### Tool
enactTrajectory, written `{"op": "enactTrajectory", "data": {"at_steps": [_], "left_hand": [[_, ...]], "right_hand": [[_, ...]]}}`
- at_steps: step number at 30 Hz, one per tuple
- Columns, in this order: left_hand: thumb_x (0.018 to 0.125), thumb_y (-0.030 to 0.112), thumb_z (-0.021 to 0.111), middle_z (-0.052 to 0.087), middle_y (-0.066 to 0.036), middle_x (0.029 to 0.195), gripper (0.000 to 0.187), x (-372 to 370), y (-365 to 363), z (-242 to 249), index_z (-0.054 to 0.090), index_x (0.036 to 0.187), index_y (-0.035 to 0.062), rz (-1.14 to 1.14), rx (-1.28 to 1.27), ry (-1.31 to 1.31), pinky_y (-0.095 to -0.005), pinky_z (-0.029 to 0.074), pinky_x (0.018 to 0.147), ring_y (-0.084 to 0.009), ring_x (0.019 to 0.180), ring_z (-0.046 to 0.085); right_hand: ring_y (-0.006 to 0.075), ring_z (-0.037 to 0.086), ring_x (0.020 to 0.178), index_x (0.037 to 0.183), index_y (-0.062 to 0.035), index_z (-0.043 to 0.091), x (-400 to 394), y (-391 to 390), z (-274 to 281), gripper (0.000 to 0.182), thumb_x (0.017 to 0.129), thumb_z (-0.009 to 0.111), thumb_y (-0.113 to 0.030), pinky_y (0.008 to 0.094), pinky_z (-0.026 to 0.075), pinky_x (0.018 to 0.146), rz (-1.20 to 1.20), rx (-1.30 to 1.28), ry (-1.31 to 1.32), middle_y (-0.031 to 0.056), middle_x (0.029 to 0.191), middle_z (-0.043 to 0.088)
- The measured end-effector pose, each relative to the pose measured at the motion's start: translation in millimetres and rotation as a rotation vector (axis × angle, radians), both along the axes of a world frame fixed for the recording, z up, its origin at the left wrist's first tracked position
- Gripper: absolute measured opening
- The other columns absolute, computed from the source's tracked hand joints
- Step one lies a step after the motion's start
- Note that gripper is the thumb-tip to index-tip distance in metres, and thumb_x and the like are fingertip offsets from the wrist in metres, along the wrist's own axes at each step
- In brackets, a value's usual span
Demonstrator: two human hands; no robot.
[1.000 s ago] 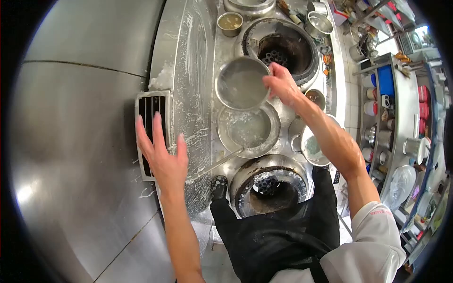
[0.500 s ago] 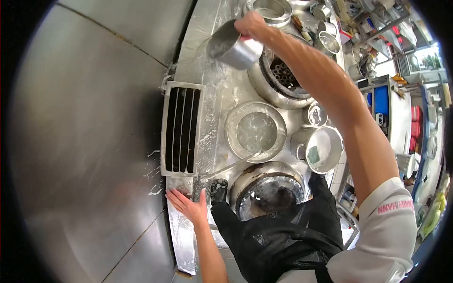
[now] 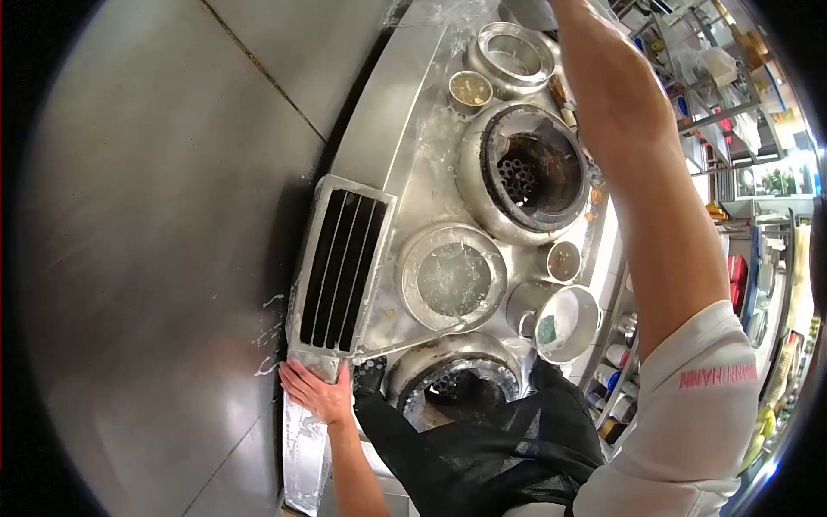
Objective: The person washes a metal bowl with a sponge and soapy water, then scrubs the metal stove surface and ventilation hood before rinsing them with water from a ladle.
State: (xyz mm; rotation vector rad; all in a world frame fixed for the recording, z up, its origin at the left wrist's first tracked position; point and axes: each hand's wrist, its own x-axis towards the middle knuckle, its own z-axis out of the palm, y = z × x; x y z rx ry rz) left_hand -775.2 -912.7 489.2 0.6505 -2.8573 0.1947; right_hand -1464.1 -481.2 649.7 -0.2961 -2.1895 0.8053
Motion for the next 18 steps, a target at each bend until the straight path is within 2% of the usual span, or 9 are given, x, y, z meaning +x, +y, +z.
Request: {"op": "enactTrajectory", "data": {"at_steps": [4,6,7,9,11,13,15,17,18], "left_hand": [[0.072,0.062,0.076,0.037,-0.025,0.149,0.111,3,-4,-6,0.030,0.150,-0.0015,-0.048,-0.025,-0.012,-0.0573,0.030,0.113,-0.0426,0.135,0.039],[0.073,0.063,0.075,0.036,-0.025,0.150,0.111,5,-3,-6,0.028,0.151,-0.0016,-0.040,-0.044,-0.050,-0.0580,0.029,0.113,-0.0424,0.136,0.037],[0.073,0.064,0.074,0.035,-0.025,0.150,0.112,4,0,-7,0.026,0.151,-0.0017,-0.026,-0.054,-0.075,-0.0587,0.028,0.114,-0.0422,0.137,0.036],[0.073,0.063,0.074,0.034,-0.025,0.151,0.112,4,1,-10,0.026,0.152,-0.0009,-0.049,-0.076,-0.099,-0.0596,0.028,0.113,-0.0417,0.138,0.035],[0.073,0.061,0.076,0.034,-0.025,0.150,0.111,5,2,-12,0.026,0.152,0.0000,-0.008,-0.089,-0.132,-0.0597,0.028,0.113,-0.0413,0.139,0.033],[0.073,0.057,0.078,0.034,-0.026,0.150,0.110,7,2,-15,0.026,0.152,0.0003,-0.011,-0.101,-0.174,-0.0592,0.028,0.113,-0.0418,0.139,0.033],[0.071,0.062,0.076,0.033,-0.027,0.151,0.114,7,3,-18,0.025,0.151,-0.0012,0.017,-0.058,-0.147,-0.0608,0.025,0.114,-0.0435,0.140,0.032],[0.070,0.056,0.080,0.032,-0.027,0.151,0.113,5,3,-20,0.026,0.151,-0.0020,-0.007,-0.060,-0.157,-0.0599,0.025,0.114,-0.0440,0.139,0.032],[0.070,0.054,0.080,0.032,-0.028,0.150,0.113,6,1,-22,0.026,0.151,-0.0022,-0.009,-0.069,-0.153,-0.0596,0.026,0.113,-0.0442,0.138,0.032]], "right_hand": [[0.0258,0.071,0.070,0.087,0.0051,0.069,73,55,-91,0.019,0.082,0.063,-0.012,0.0356,0.058,0.061,0.353,0.200,-0.588,0.0166,0.077,0.070],[0.0237,0.069,0.061,0.094,0.0074,0.063,148,44,-124,0.022,0.081,0.063,-0.011,0.0344,0.058,0.052,0.270,-0.267,-0.678,0.0156,0.072,0.067],[0.0257,0.070,0.067,0.091,0.0096,0.064,184,48,-156,0.027,0.082,0.063,-0.016,0.0389,0.057,0.058,0.345,-0.313,-0.668,0.0175,0.080,0.069],[0.0343,0.069,0.068,0.113,0.0029,0.054,260,34,-208,0.034,0.085,0.059,-0.016,0.0426,0.057,0.063,0.274,-0.554,-0.705,0.0244,0.095,0.067],[0.0419,0.067,0.075,0.114,-0.0028,0.052,336,34,-286,0.031,0.086,0.057,-0.016,0.0470,0.056,0.067,0.420,-0.083,-0.639,0.0231,0.095,0.066],[0.0461,0.064,0.080,0.113,-0.0087,0.051,410,12,-321,0.029,0.085,0.057,-0.012,0.0509,0.054,0.069,0.482,-0.026,-0.784,0.0225,0.090,0.064],[0.0353,0.065,0.078,0.101,-0.0112,0.049,460,7,-369,0.020,0.083,0.058,-0.007,0.0483,0.053,0.055,0.807,0.266,-0.758,0.0129,0.081,0.058],[0.0306,0.065,0.074,0.104,-0.0130,0.048,496,6,-395,0.025,0.082,0.060,-0.011,0.0449,0.055,0.056,0.999,0.578,-0.695,0.0091,0.093,0.058],[0.0249,0.065,0.083,0.106,-0.0138,0.048,512,3,-407,0.028,0.082,0.061,-0.013,0.0407,0.057,0.063,0.993,0.659,-0.762,0.0062,0.104,0.055]]}}
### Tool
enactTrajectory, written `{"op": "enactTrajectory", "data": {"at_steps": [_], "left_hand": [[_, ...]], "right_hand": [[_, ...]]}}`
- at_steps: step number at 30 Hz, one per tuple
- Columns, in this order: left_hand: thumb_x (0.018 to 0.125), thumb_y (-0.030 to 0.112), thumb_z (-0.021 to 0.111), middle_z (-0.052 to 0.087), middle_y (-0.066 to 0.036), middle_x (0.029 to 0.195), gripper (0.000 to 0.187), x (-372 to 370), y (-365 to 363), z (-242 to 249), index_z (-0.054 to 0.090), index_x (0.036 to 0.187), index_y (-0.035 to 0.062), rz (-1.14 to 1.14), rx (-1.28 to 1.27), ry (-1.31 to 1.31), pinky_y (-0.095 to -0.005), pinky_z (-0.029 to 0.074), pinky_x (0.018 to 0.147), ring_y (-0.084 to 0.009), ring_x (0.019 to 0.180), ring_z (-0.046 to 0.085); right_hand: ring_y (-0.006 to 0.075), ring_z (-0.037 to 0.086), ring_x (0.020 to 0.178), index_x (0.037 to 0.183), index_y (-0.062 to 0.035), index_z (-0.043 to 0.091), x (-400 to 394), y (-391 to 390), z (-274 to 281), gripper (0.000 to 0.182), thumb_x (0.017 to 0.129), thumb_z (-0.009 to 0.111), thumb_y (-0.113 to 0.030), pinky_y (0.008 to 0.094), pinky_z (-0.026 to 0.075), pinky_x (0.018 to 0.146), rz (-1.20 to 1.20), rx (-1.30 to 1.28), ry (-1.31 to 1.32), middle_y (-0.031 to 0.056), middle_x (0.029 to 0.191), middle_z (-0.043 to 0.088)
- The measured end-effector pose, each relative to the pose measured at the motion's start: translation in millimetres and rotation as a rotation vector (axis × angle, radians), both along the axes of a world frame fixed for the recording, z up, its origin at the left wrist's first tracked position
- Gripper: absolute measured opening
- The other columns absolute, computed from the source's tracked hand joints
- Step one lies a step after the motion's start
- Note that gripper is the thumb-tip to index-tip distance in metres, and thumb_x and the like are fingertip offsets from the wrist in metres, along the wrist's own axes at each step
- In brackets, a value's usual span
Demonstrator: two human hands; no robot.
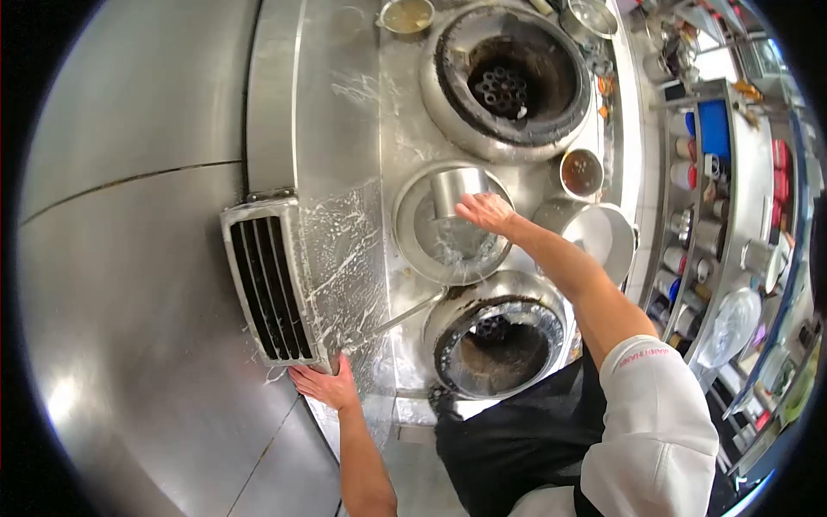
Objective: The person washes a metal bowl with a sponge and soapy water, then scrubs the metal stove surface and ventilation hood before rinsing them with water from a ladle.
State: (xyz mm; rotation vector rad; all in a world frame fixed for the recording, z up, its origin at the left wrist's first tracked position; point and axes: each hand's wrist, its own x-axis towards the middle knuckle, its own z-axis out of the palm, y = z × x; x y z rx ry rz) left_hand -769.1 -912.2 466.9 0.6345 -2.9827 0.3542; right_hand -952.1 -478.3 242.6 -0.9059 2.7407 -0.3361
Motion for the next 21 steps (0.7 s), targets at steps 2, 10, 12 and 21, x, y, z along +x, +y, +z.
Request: {"op": "enactTrajectory", "data": {"at_steps": [2,10,12,21], "left_hand": [[0.069,0.050,0.082,0.032,-0.029,0.150,0.111,6,-2,-6,0.027,0.150,-0.0028,-0.005,-0.004,0.016,-0.0585,0.027,0.113,-0.0446,0.138,0.033],[0.069,0.050,0.082,0.035,-0.029,0.148,0.109,4,0,-4,0.030,0.149,-0.0024,-0.047,-0.006,0.050,-0.0581,0.029,0.111,-0.0445,0.136,0.035],[0.069,0.050,0.082,0.036,-0.028,0.148,0.108,10,-1,-1,0.030,0.149,-0.0019,-0.063,-0.015,0.043,-0.0577,0.030,0.111,-0.0444,0.135,0.036],[0.069,0.051,0.083,0.038,-0.025,0.146,0.109,4,7,7,0.030,0.150,0.0006,-0.049,-0.006,0.057,-0.0556,0.032,0.109,-0.0429,0.133,0.039]], "right_hand": [[0.0236,0.064,0.088,0.106,-0.0136,0.047,32,-12,-19,0.028,0.082,0.061,-0.012,0.0391,0.057,0.067,-0.014,0.017,0.034,0.0062,0.106,0.055],[0.0288,0.066,0.093,0.115,-0.0117,0.048,75,-53,-37,0.026,0.090,0.056,-0.014,0.0426,0.057,0.071,-0.105,-0.008,-0.198,0.0098,0.102,0.060],[0.0330,0.067,0.088,0.114,-0.0106,0.049,73,-56,-38,0.026,0.089,0.054,-0.012,0.0458,0.056,0.070,-0.227,-0.072,-0.285,0.0139,0.099,0.063],[0.0425,0.067,0.087,0.111,-0.0022,0.052,-23,-34,84,0.033,0.079,0.061,-0.004,0.0498,0.054,0.075,-0.418,-0.281,-0.457,0.0251,0.088,0.067]]}}
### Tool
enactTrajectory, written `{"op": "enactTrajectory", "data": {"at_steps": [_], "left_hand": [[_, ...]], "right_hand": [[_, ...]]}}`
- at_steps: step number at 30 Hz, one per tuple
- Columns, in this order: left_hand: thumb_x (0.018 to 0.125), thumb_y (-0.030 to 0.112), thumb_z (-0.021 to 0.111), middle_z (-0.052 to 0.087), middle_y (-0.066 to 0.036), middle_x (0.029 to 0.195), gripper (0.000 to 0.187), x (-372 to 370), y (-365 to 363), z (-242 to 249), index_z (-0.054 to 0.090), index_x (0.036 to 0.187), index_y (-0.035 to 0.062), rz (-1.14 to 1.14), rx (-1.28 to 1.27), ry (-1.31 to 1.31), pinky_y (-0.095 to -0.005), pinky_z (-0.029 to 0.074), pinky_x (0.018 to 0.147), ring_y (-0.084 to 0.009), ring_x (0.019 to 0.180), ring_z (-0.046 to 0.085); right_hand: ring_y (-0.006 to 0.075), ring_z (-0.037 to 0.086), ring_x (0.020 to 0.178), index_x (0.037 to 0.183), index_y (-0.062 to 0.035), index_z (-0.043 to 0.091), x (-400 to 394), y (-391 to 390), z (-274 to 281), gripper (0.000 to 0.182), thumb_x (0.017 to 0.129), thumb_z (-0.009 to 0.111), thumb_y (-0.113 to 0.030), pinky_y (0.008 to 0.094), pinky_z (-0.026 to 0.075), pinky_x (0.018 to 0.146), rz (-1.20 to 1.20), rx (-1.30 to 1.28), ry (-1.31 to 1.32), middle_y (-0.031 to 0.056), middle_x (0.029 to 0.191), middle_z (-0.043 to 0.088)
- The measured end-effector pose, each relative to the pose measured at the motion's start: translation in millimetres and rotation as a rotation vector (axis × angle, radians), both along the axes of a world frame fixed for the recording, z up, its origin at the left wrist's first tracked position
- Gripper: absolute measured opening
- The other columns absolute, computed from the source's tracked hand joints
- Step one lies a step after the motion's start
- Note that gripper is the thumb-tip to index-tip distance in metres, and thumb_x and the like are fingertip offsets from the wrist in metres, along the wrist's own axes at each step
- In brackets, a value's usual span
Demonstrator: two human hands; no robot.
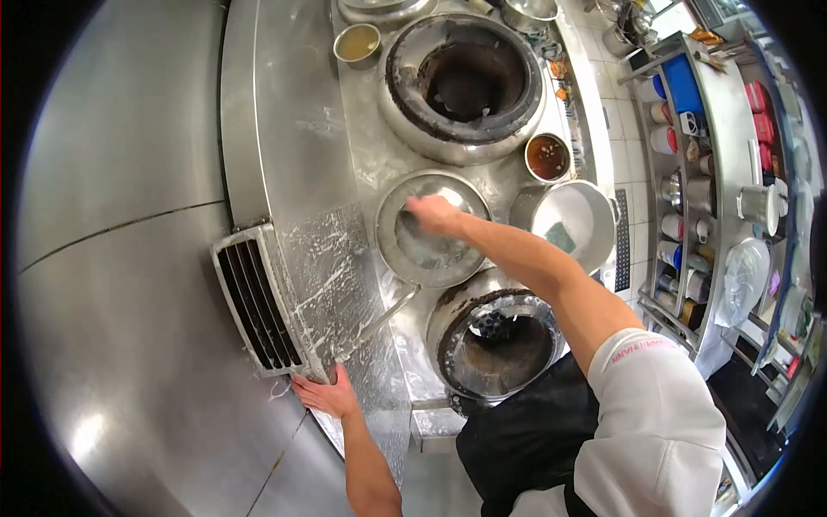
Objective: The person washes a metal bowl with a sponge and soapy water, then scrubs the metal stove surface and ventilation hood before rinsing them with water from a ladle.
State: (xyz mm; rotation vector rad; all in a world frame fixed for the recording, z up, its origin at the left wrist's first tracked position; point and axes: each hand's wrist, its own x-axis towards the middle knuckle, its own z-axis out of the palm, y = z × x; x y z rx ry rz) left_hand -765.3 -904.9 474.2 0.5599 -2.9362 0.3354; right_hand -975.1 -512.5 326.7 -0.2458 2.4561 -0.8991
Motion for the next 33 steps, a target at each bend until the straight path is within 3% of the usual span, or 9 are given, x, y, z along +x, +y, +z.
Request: {"op": "enactTrajectory", "data": {"at_steps": [3,8,11,16,19,21,24,30,33], "left_hand": [[0.070,0.052,0.082,0.037,-0.025,0.148,0.109,1,3,-2,0.028,0.151,0.0007,0.003,-0.027,-0.009,-0.0560,0.031,0.109,-0.0431,0.135,0.037],[0.072,0.051,0.080,0.035,-0.027,0.148,0.108,1,-4,-6,0.028,0.150,-0.0014,-0.012,-0.005,-0.017,-0.0565,0.031,0.110,-0.0438,0.135,0.036],[0.071,0.051,0.081,0.035,-0.027,0.148,0.108,0,-3,-7,0.028,0.150,-0.0025,-0.008,-0.009,-0.004,-0.0563,0.031,0.110,-0.0442,0.136,0.035],[0.071,0.049,0.081,0.035,-0.030,0.148,0.107,3,-10,-13,0.030,0.148,-0.0049,-0.037,-0.026,-0.004,-0.0562,0.031,0.110,-0.0453,0.136,0.035],[0.071,0.049,0.080,0.034,-0.032,0.147,0.107,5,-13,-16,0.030,0.146,-0.0070,-0.031,-0.027,-0.013,-0.0572,0.030,0.111,-0.0465,0.135,0.035],[0.071,0.049,0.080,0.034,-0.033,0.147,0.106,6,-13,-16,0.030,0.146,-0.0077,-0.030,-0.030,-0.027,-0.0574,0.030,0.111,-0.0470,0.135,0.035],[0.071,0.049,0.080,0.035,-0.034,0.146,0.105,13,-24,-22,0.031,0.145,-0.0085,-0.042,-0.048,-0.055,-0.0575,0.029,0.111,-0.0480,0.134,0.035],[0.071,0.047,0.081,0.036,-0.031,0.146,0.104,8,-16,-20,0.032,0.146,-0.0048,-0.056,-0.020,-0.004,-0.0555,0.029,0.112,-0.0470,0.135,0.036],[0.070,0.048,0.082,0.036,-0.030,0.147,0.105,4,-10,-17,0.032,0.147,-0.0029,-0.032,-0.030,0.006,-0.0548,0.031,0.112,-0.0454,0.134,0.037]], "right_hand": [[0.0414,0.068,0.084,0.109,-0.0001,0.050,-56,-35,48,0.031,0.080,0.061,-0.003,0.0508,0.055,0.068,0.062,0.003,0.134,0.0241,0.084,0.067],[0.0417,0.069,0.085,0.117,0.0051,0.044,-137,-10,57,0.043,0.079,0.063,-0.005,0.0471,0.056,0.076,-0.883,0.010,0.147,0.0256,0.089,0.069],[0.0430,0.067,0.093,0.116,0.0044,0.041,-110,23,13,0.049,0.080,0.071,-0.011,0.0478,0.056,0.078,-1.148,-0.401,-0.223,0.0269,0.094,0.067],[0.0454,0.065,0.076,0.116,-0.0029,0.043,15,27,-28,0.038,0.084,0.061,-0.014,0.0542,0.053,0.070,-0.909,-0.207,-0.087,0.0301,0.091,0.063],[0.0375,0.068,0.073,0.107,-0.0072,0.043,66,22,-62,0.030,0.083,0.060,-0.005,0.0471,0.056,0.061,-0.457,-0.046,0.178,0.0191,0.089,0.064],[0.0311,0.068,0.073,0.110,-0.0124,0.044,70,24,-86,0.034,0.083,0.063,-0.005,0.0433,0.056,0.065,0.238,0.165,0.340,0.0109,0.092,0.059],[0.0258,0.069,0.075,0.113,-0.0152,0.043,74,20,-128,0.037,0.084,0.063,-0.007,0.0373,0.056,0.066,0.398,0.239,0.476,0.0057,0.095,0.055],[0.0370,0.069,0.085,0.115,-0.0099,0.043,98,2,-145,0.038,0.082,0.062,-0.005,0.0456,0.056,0.066,0.210,0.153,0.118,0.0172,0.100,0.065],[0.0494,0.063,0.086,0.113,-0.0078,0.051,87,0,-144,0.037,0.080,0.063,-0.017,0.0524,0.052,0.077,-0.331,-0.047,0.035,0.0260,0.087,0.065]]}}
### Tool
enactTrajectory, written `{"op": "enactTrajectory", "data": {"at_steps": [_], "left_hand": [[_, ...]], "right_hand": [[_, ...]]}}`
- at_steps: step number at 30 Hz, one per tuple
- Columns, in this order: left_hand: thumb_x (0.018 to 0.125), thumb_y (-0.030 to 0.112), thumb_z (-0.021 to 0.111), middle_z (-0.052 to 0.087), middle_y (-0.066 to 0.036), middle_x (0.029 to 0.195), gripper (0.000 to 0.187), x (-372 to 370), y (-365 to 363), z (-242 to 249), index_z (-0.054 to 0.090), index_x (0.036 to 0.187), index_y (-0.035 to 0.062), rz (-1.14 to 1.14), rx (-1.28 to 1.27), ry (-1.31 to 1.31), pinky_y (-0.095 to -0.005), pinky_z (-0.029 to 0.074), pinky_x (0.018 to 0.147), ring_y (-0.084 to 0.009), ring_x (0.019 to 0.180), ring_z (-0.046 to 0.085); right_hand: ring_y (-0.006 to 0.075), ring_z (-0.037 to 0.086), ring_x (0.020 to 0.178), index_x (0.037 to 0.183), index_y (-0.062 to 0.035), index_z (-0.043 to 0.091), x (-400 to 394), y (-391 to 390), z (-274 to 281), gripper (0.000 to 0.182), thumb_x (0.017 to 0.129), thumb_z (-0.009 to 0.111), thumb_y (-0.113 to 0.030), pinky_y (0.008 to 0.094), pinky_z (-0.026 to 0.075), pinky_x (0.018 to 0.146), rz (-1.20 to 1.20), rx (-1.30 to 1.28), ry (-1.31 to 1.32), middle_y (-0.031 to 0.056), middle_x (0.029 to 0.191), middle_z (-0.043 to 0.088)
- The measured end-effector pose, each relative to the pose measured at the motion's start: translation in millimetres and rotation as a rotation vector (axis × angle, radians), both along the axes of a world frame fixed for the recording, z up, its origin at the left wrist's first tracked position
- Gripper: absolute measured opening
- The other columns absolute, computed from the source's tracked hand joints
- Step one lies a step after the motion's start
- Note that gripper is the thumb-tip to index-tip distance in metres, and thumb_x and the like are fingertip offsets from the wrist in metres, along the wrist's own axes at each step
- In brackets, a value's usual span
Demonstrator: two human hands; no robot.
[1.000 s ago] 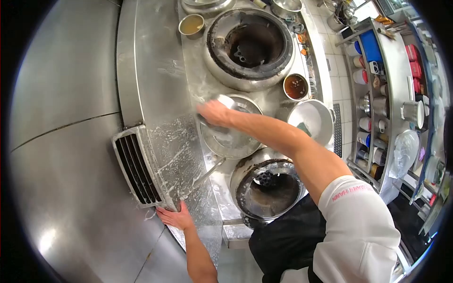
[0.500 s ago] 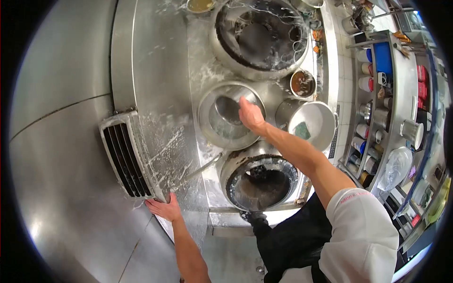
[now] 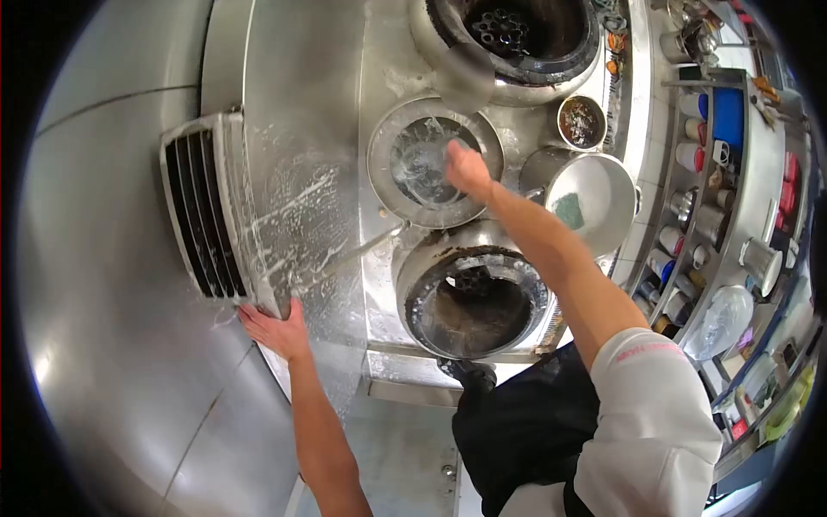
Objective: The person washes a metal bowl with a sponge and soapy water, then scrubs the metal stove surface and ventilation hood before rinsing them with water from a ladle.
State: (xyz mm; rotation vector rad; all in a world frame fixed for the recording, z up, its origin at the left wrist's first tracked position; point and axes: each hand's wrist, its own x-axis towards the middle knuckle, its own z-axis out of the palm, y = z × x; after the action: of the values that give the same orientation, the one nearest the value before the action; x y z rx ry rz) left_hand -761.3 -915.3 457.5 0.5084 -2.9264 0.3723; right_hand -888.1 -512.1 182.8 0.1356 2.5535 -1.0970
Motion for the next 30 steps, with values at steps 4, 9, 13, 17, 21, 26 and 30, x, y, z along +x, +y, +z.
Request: {"op": "enactTrajectory", "data": {"at_steps": [4,9,13,17,21,26,30], "left_hand": [[0.072,0.050,0.081,0.038,-0.027,0.147,0.104,1,2,7,0.033,0.148,-0.0007,-0.020,-0.032,0.026,-0.0546,0.033,0.110,-0.0437,0.133,0.039],[0.071,0.056,0.080,0.040,-0.024,0.146,0.103,4,2,6,0.035,0.146,0.0010,-0.041,-0.069,0.060,-0.0544,0.034,0.109,-0.0419,0.133,0.040],[0.071,0.060,0.078,0.042,-0.023,0.146,0.103,5,4,6,0.037,0.145,0.0018,-0.031,-0.077,0.066,-0.0539,0.035,0.109,-0.0402,0.133,0.041],[0.071,0.062,0.077,0.041,-0.022,0.147,0.104,4,0,5,0.036,0.146,0.0027,-0.034,-0.055,0.070,-0.0537,0.034,0.109,-0.0392,0.134,0.040],[0.071,0.061,0.077,0.041,-0.023,0.146,0.105,5,-2,4,0.035,0.147,0.0020,-0.039,-0.060,0.064,-0.0534,0.034,0.109,-0.0395,0.133,0.040],[0.070,0.055,0.080,0.041,-0.024,0.146,0.105,-2,0,5,0.035,0.147,0.0000,-0.050,-0.045,0.052,-0.0529,0.033,0.110,-0.0412,0.133,0.040],[0.068,0.051,0.084,0.040,-0.026,0.145,0.106,3,-8,-4,0.035,0.146,-0.0019,-0.092,-0.014,0.070,-0.0531,0.032,0.110,-0.0424,0.133,0.040]], "right_hand": [[0.0450,0.066,0.087,0.107,-0.0041,0.056,-48,-5,119,0.028,0.081,0.061,-0.012,0.0512,0.054,0.078,0.017,-0.009,-0.037,0.0247,0.086,0.067],[0.0423,0.068,0.085,0.109,-0.0009,0.057,-92,-56,248,0.030,0.079,0.059,-0.004,0.0490,0.056,0.073,0.686,0.096,0.178,0.0224,0.085,0.069],[0.0389,0.070,0.087,0.103,0.0056,0.061,-130,-76,287,0.028,0.080,0.061,-0.010,0.0452,0.058,0.074,0.182,-0.030,0.236,0.0262,0.090,0.069],[0.0371,0.072,0.087,0.113,0.0080,0.057,-118,-46,247,0.041,0.081,0.063,-0.018,0.0445,0.058,0.070,-0.477,-0.457,-0.154,0.0248,0.093,0.069],[0.0444,0.068,0.085,0.113,0.0016,0.049,-80,-20,129,0.036,0.082,0.060,-0.011,0.0462,0.057,0.073,-0.301,0.038,-0.050,0.0268,0.100,0.067],[0.0353,0.071,0.084,0.118,-0.0108,0.043,-40,3,48,0.026,0.093,0.052,-0.008,0.0447,0.059,0.067,0.490,0.359,0.248,0.0165,0.103,0.063],[0.0310,0.072,0.082,0.118,-0.0108,0.046,-14,-11,-7,0.027,0.093,0.053,-0.010,0.0422,0.059,0.060,0.728,0.464,0.266,0.0132,0.099,0.063]]}}
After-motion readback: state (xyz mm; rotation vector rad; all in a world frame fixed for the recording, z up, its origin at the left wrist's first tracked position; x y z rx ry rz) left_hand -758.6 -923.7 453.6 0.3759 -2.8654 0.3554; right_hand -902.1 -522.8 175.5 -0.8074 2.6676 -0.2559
